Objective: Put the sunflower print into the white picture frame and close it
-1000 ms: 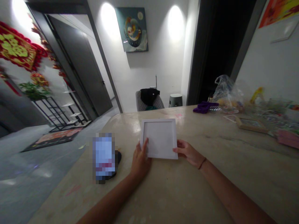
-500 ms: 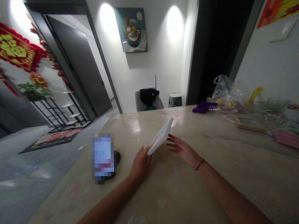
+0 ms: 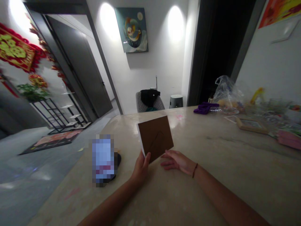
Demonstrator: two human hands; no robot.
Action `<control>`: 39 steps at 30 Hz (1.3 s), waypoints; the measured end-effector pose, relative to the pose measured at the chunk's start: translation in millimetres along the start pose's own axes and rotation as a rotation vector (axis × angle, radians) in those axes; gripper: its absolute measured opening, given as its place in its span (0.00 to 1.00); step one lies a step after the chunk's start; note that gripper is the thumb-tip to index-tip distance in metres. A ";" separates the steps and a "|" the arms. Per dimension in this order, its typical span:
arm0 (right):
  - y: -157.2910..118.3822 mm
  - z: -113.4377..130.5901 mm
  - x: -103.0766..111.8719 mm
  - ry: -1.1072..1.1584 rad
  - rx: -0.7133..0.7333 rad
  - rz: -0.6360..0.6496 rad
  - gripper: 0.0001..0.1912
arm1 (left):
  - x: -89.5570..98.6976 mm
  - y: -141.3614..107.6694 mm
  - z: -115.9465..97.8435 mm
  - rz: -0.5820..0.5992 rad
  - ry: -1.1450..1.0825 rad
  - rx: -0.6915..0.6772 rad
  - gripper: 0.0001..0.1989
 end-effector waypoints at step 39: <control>3.3 3.7 11.8 -1.459 0.873 -0.416 0.32 | -11.7 16.5 25.5 0.325 -0.366 0.390 0.13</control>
Point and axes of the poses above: each hand's wrist, its own y-axis towards the middle knuckle, its own x-axis out of the back of the hand, z = x × y, the point moved 1 cm from there along y, towards the middle knuckle, and after that the axes turned 12 degrees about y, right-handed, at the moved point
